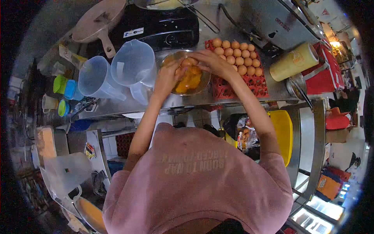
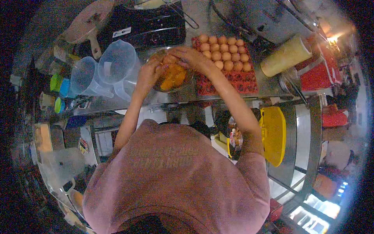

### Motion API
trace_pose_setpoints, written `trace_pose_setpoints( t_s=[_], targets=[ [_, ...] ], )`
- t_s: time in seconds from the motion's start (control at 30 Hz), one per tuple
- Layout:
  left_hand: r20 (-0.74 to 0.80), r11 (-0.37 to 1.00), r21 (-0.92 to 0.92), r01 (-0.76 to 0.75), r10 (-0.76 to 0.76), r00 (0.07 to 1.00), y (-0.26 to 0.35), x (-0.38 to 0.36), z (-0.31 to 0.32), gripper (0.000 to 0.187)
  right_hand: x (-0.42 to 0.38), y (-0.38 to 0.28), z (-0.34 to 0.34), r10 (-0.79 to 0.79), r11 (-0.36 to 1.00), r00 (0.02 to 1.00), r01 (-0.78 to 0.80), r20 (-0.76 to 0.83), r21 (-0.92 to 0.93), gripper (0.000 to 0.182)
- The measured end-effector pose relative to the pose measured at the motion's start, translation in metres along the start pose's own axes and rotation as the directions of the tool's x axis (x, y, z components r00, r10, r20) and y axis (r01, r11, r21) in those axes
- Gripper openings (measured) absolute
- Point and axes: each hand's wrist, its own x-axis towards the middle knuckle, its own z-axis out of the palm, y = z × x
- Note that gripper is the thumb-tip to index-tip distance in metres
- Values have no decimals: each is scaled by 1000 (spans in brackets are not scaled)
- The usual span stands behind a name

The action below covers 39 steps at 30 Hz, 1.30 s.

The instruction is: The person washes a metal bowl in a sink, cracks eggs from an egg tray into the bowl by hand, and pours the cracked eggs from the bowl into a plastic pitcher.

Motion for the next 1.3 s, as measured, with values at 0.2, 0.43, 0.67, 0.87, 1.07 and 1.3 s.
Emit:
trace_pose_setpoints(
  t_s=[0.2,0.43,0.67,0.87,1.07,1.3],
  targets=[
    [86,997,-27,79,-76,993,15,11,-7,38,-11,2,26,76,981,988,-49,-137,190,45],
    [174,671,-612,418,-402,899,5,15,8,39,-61,-14,31,684,256,722,-105,-103,961,42],
    [479,-149,-862,485,-554,681,-26,-2,22,35,-224,-64,11,963,245,111,4,-244,969,44],
    [550,-317,-835,450,-528,647,-36,-7,22,30,-445,-50,82,870,154,23,-962,-492,227,44],
    [556,-341,-831,440,-553,621,-19,-5,10,27,-272,-87,-25,908,379,139,-678,-396,630,34],
    [496,-36,-856,515,-335,801,64,24,-42,30,-68,-217,-130,268,963,819,-210,-508,170,18]
  ],
)
